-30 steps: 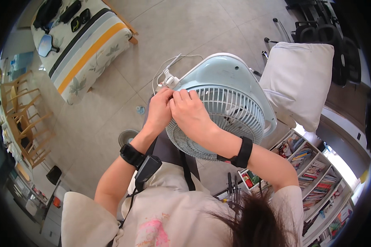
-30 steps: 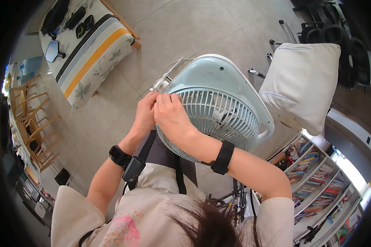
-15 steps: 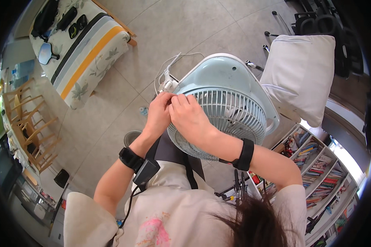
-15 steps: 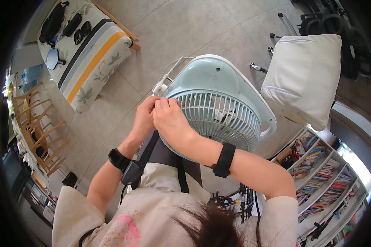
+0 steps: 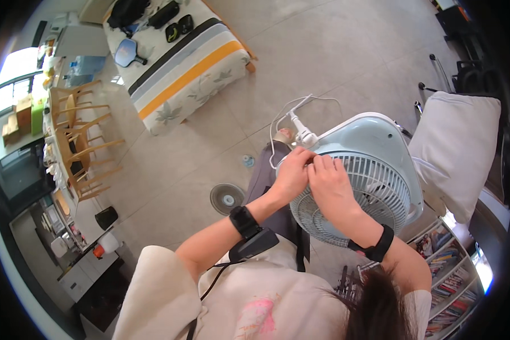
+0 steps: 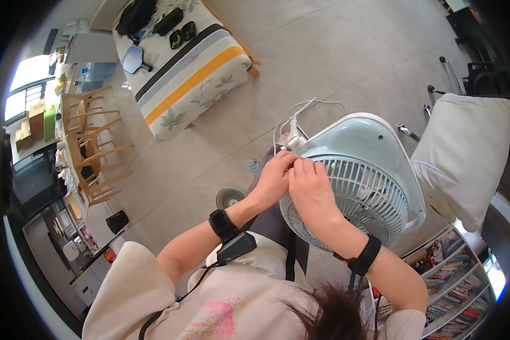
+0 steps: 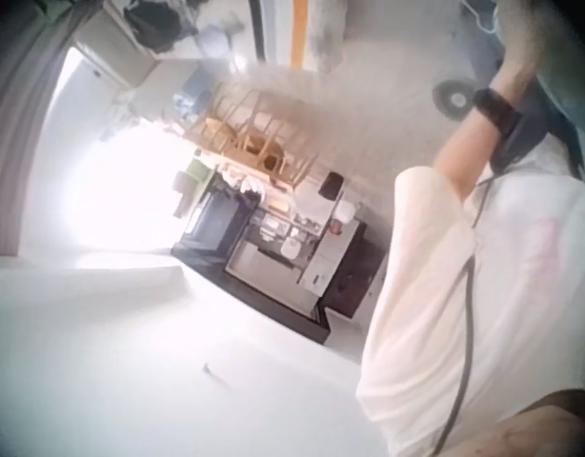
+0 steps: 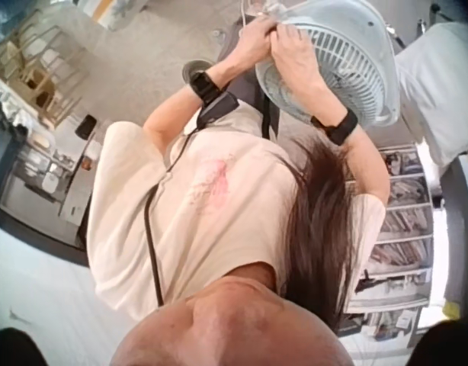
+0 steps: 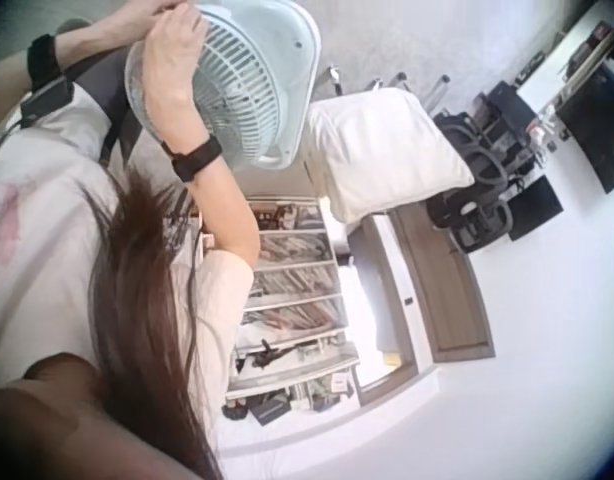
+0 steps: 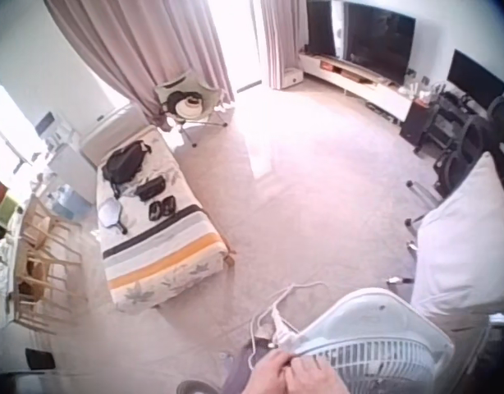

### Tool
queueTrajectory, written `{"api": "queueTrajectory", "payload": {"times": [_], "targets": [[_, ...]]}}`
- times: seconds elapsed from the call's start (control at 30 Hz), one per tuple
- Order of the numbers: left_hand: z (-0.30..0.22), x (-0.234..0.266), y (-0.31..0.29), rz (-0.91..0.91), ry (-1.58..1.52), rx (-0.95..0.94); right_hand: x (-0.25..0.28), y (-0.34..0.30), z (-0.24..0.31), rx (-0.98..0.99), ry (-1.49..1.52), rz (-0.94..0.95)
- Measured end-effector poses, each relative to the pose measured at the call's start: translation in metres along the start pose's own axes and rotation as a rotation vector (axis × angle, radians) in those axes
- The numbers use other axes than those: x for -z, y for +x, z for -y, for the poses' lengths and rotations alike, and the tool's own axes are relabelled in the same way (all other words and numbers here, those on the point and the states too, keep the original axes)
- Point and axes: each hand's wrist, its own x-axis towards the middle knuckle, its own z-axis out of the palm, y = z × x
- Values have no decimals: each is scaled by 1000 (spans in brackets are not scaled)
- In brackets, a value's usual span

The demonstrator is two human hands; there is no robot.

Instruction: Disassembling a table fan to remove the grill and blades using tools.

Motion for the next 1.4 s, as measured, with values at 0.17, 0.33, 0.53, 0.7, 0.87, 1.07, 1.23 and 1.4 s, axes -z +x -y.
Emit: {"api": "queueTrajectory", "payload": {"times": [0.17, 0.33, 0.53, 0.7, 0.87, 1.07, 1.23, 1.4], "targets": [[3, 4, 2, -44, 29, -14, -3, 18, -5, 22, -105, -37], [19, 31, 14, -51, -32, -12, 1, 21, -8, 37, -109, -56], [55, 98, 16, -103, 5, 134, -4, 32, -2, 49, -163, -105], [74, 150, 6, -119, -8, 214, -2, 28, 0, 86, -213, -139], [51, 164, -23, -101, -532, 394, -5, 16, 9, 66, -141, -267], [23, 166, -65, 80, -1427, 378, 21, -7, 37, -169, 559, -368], [29, 189, -87, -10, -1240, 389, 37, -7, 77, -408, 2481, -351], [49, 218, -80, -51, -1044, 427, 28, 8, 100, -496, 2558, -238]]}}
